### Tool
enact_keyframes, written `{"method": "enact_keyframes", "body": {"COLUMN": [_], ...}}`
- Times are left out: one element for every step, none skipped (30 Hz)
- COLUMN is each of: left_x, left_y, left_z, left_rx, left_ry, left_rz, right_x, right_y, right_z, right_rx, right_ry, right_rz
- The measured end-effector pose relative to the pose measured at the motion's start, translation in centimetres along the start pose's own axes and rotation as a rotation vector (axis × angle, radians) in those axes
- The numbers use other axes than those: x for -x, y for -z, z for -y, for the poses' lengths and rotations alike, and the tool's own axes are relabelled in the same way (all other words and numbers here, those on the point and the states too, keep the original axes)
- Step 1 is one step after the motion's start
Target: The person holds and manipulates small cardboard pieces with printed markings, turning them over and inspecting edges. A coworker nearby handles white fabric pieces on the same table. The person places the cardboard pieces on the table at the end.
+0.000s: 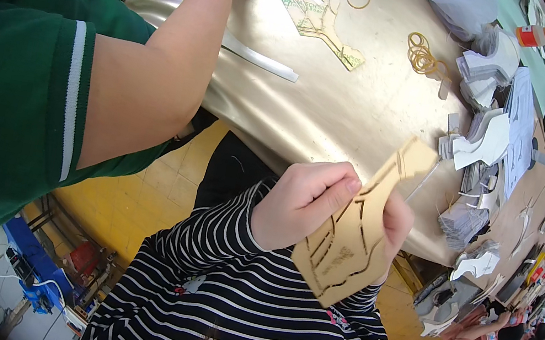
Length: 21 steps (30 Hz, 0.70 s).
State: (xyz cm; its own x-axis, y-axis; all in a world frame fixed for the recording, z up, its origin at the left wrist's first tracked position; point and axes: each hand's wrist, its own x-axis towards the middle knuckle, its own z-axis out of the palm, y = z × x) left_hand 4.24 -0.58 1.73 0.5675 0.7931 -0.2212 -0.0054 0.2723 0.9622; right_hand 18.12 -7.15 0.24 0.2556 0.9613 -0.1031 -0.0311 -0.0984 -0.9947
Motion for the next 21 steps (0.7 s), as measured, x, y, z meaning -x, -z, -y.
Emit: {"method": "enact_keyframes", "body": {"left_x": [0.0,0.1,0.1,0.2,0.3,0.3,0.4,0.4,0.4,0.4,0.4,0.4,0.4,0.4,0.5,0.4,0.4,0.5,0.4,0.5,0.5], "left_y": [0.0,0.0,0.0,0.0,-0.1,0.0,0.0,0.1,0.1,0.0,0.0,0.0,-0.1,-0.1,-0.2,-0.2,-0.2,-0.2,-0.3,-0.5,-0.7], "left_z": [-0.1,-0.2,-0.2,-0.3,-0.3,-0.3,-0.3,-0.3,-0.3,-0.2,-0.2,-0.2,-0.1,-0.2,-0.2,-0.2,-0.2,-0.2,-0.3,-0.3,-0.2], "left_rx": [-0.001,-0.002,0.001,-0.001,0.001,0.001,0.001,0.001,0.005,-0.002,-0.007,-0.012,-0.013,-0.013,-0.016,-0.012,-0.011,-0.006,0.003,0.016,0.032], "left_ry": [0.006,0.012,0.006,0.01,0.003,-0.009,0.002,0.007,0.008,0.003,-0.006,-0.014,-0.013,-0.013,-0.008,-0.006,0.004,0.01,-0.005,-0.022,-0.041], "left_rz": [-0.003,-0.006,-0.016,-0.009,-0.012,-0.015,-0.016,-0.013,-0.012,-0.015,-0.021,-0.029,-0.037,-0.044,-0.046,-0.048,-0.048,-0.059,-0.055,-0.062,-0.058], "right_x": [0.0,-0.2,-0.4,-0.7,-0.8,-0.9,-0.9,-0.9,-0.9,-0.9,-0.8,-0.7,-0.6,-0.5,-0.5,-0.4,-0.3,-0.2,-0.1,0.1,0.3], "right_y": [0.0,0.0,0.2,0.4,0.6,0.9,0.9,1.0,1.1,1.1,1.1,1.2,1.4,1.4,1.4,1.4,1.0,0.4,-0.3,-1.0,-1.9], "right_z": [-0.1,-0.2,-0.3,-0.4,-0.3,-0.3,-0.3,-0.4,-0.4,-0.5,-0.5,-0.5,-0.4,-0.4,-0.5,-0.5,-0.6,-0.9,-1.2,-1.5,-1.8], "right_rx": [0.015,0.07,0.133,0.171,0.223,0.272,0.322,0.317,0.313,0.31,0.24,0.169,0.103,0.104,0.112,0.105,0.125,0.129,0.166,0.291,0.449], "right_ry": [0.008,0.054,0.115,0.151,0.181,0.212,0.243,0.264,0.284,0.304,0.218,0.132,0.053,0.021,-0.003,-0.027,0.071,0.169,0.298,0.379,0.486], "right_rz": [-0.007,0.037,0.074,0.113,0.132,0.153,0.174,0.181,0.187,0.191,0.204,0.218,0.247,0.241,0.248,0.241,0.18,0.107,0.035,-0.089,-0.212]}}
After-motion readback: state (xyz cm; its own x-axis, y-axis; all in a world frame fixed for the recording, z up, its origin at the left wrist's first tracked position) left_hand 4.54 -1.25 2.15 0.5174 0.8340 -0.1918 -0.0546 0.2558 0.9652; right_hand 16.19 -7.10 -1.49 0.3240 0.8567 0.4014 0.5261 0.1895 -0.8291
